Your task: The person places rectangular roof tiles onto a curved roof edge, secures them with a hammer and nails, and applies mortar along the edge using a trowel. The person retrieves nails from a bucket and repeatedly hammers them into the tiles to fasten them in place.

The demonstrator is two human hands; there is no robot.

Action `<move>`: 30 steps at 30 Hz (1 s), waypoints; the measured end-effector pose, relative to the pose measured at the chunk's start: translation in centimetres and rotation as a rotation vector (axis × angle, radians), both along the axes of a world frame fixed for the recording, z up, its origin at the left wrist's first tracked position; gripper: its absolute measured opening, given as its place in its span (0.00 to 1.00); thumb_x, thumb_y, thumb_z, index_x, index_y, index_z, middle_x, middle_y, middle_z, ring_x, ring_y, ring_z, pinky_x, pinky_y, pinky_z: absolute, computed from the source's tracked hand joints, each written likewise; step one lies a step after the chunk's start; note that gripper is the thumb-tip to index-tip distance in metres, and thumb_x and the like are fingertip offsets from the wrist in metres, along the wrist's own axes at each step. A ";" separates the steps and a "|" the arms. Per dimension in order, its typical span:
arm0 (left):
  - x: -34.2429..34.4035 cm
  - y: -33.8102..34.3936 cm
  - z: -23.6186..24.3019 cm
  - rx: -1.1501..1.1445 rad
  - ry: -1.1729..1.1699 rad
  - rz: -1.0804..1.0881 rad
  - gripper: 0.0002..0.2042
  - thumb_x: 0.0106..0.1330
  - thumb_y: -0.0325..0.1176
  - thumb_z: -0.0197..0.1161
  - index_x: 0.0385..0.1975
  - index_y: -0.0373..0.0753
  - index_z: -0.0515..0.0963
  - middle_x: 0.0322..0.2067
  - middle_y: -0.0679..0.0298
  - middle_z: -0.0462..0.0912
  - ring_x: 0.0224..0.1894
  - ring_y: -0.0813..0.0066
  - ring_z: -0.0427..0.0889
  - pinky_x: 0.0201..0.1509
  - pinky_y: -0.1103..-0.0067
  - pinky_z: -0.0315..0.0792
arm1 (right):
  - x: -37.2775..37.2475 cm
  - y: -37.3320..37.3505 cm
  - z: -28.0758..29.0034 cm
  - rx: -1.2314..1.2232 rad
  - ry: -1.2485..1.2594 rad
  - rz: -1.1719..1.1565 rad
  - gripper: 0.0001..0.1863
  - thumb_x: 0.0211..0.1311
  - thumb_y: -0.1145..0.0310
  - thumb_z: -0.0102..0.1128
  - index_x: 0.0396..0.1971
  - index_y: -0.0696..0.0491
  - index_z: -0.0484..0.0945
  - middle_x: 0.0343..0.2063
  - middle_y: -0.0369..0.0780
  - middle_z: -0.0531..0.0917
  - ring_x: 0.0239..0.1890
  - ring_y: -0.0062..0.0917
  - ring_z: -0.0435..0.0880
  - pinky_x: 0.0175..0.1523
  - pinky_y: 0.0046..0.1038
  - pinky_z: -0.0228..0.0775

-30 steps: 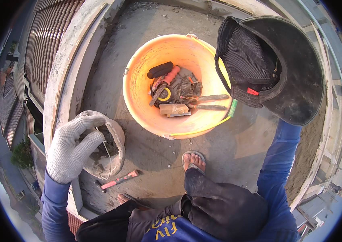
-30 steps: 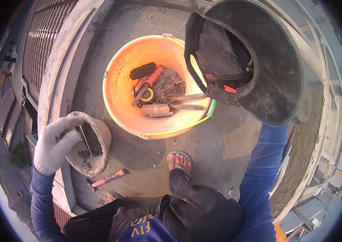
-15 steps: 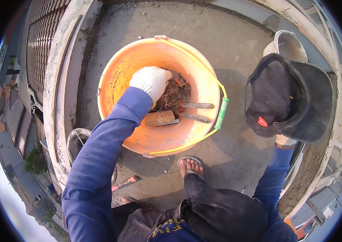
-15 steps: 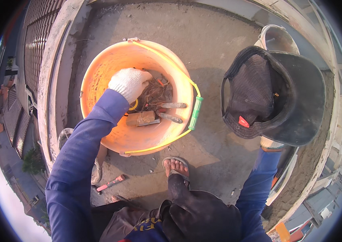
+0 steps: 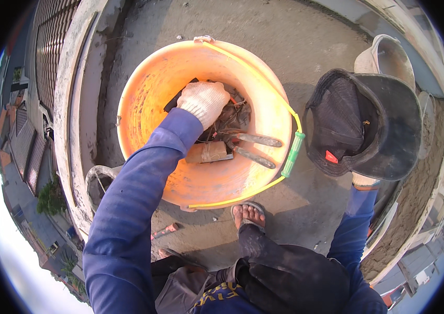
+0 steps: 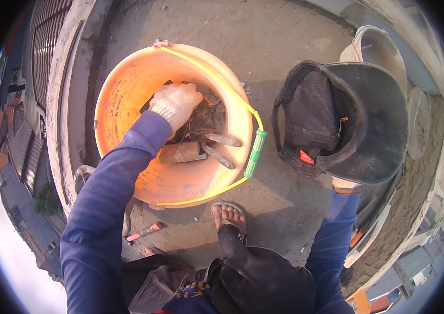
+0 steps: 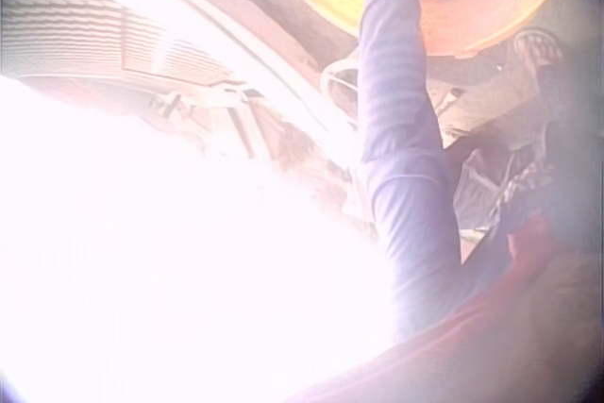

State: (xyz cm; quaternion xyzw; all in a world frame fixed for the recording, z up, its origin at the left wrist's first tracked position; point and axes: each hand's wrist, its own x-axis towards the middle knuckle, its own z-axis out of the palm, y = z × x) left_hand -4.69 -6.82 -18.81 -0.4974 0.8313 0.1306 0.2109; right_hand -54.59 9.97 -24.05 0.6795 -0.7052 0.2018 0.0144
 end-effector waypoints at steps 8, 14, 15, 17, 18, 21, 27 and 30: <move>1.9 -1.8 8.8 0.128 0.220 0.337 0.13 0.72 0.33 0.64 0.50 0.39 0.90 0.32 0.54 0.92 0.40 0.59 0.94 0.45 0.62 0.86 | 1.0 0.2 -0.2 0.036 -0.034 -0.003 0.49 0.68 0.44 0.72 0.82 0.51 0.65 0.79 0.44 0.71 0.81 0.40 0.68 0.85 0.43 0.57; 1.7 1.0 4.1 -0.058 0.442 0.033 0.14 0.72 0.34 0.64 0.53 0.49 0.89 0.41 0.56 0.93 0.40 0.58 0.94 0.49 0.62 0.86 | 1.7 -0.4 -0.2 0.045 -0.042 0.003 0.49 0.68 0.44 0.72 0.82 0.52 0.65 0.78 0.44 0.72 0.80 0.40 0.69 0.84 0.43 0.58; 1.3 1.2 3.4 -0.015 0.378 0.006 0.14 0.72 0.33 0.62 0.53 0.50 0.90 0.42 0.56 0.93 0.40 0.57 0.93 0.50 0.61 0.86 | 1.8 -0.3 -0.2 0.048 -0.044 0.005 0.49 0.68 0.44 0.72 0.82 0.52 0.65 0.78 0.44 0.72 0.79 0.40 0.69 0.84 0.42 0.58; -0.5 1.7 3.4 0.070 0.251 -0.049 0.15 0.74 0.32 0.60 0.54 0.51 0.90 0.44 0.54 0.93 0.41 0.54 0.93 0.52 0.60 0.86 | 1.9 -0.2 -0.2 0.051 -0.044 0.004 0.48 0.68 0.44 0.72 0.82 0.52 0.66 0.77 0.44 0.72 0.79 0.40 0.69 0.84 0.42 0.59; -1.0 1.4 2.5 0.146 0.278 -0.011 0.15 0.75 0.35 0.58 0.54 0.53 0.89 0.44 0.52 0.92 0.42 0.51 0.93 0.53 0.58 0.86 | 1.9 -0.1 -0.1 0.055 -0.044 0.003 0.48 0.68 0.44 0.72 0.82 0.52 0.66 0.77 0.44 0.72 0.79 0.40 0.69 0.83 0.42 0.59; -1.4 0.9 1.2 0.172 0.250 0.007 0.15 0.75 0.40 0.59 0.53 0.49 0.91 0.44 0.51 0.92 0.43 0.50 0.93 0.55 0.57 0.86 | 2.1 -0.3 0.1 0.053 -0.053 0.002 0.48 0.68 0.44 0.72 0.81 0.52 0.66 0.77 0.44 0.73 0.79 0.40 0.70 0.83 0.42 0.59; -2.9 -0.4 0.9 0.205 0.002 0.075 0.18 0.75 0.46 0.60 0.47 0.40 0.92 0.47 0.50 0.92 0.50 0.50 0.93 0.58 0.56 0.85 | 2.0 0.1 0.3 0.063 -0.056 -0.013 0.47 0.68 0.44 0.72 0.81 0.52 0.67 0.76 0.44 0.73 0.78 0.40 0.70 0.82 0.42 0.60; -2.1 0.4 -0.1 0.154 0.106 0.013 0.14 0.72 0.40 0.66 0.50 0.44 0.91 0.47 0.54 0.92 0.51 0.50 0.92 0.58 0.56 0.85 | 2.0 0.3 0.3 0.066 -0.060 -0.022 0.47 0.69 0.44 0.72 0.81 0.52 0.67 0.75 0.44 0.74 0.77 0.40 0.71 0.82 0.42 0.61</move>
